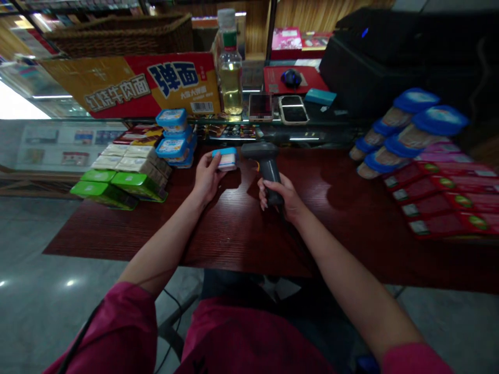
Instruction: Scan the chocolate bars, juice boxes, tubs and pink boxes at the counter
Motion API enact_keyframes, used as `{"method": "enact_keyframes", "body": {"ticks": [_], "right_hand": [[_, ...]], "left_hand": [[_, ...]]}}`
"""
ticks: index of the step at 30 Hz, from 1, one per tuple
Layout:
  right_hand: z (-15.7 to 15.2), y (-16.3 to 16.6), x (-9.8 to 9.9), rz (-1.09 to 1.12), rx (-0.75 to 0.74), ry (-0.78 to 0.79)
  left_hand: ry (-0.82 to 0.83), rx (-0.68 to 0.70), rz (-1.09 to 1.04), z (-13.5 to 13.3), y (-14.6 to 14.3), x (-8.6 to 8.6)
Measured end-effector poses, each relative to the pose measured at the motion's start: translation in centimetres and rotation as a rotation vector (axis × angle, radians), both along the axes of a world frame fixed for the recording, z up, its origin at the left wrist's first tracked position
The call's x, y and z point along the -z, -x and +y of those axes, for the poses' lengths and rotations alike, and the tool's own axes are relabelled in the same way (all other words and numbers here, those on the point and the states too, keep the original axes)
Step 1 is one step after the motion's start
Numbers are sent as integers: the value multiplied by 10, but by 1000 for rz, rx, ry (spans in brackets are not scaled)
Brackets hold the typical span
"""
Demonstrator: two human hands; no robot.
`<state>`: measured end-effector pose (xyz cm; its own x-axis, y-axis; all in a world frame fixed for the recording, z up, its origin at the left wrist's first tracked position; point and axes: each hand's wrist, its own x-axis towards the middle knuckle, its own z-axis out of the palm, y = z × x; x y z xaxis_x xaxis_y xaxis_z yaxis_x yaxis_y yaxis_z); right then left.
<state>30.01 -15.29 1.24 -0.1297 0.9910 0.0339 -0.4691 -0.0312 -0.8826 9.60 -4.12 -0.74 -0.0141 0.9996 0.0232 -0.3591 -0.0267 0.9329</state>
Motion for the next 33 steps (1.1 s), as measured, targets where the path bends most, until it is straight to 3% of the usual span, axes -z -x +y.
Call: {"method": "enact_keyframes", "body": {"ticks": [4, 6, 10, 13, 16, 19, 26, 29, 33], "right_hand": [[-6, -17, 1, -30, 178, -38], [-17, -34, 2, -46, 251, -46], [-61, -78, 4, -90, 363, -28], [-106, -111, 5, -132, 462, -25], [-149, -136, 6, -181, 581, -16], [-178, -148, 7, -165, 681, -7], [-192, -154, 12, 2, 731, -65], [-192, -156, 14, 40, 707, -64], [-193, -158, 16, 63, 724, -72]], "left_hand": [[-384, -24, 496, -12, -3, 3], [-561, 30, 683, -22, -8, 3], [-921, 381, 986, -51, -27, -1], [-1072, 586, 1080, -71, -55, -3], [-1157, 624, 1069, -84, -96, -1], [-1220, 551, 1021, -92, -152, 2], [-1250, 424, 1123, -118, -286, 4], [-1247, 393, 1141, -126, -316, 5], [-1219, 362, 1126, -126, -334, 7]]}}
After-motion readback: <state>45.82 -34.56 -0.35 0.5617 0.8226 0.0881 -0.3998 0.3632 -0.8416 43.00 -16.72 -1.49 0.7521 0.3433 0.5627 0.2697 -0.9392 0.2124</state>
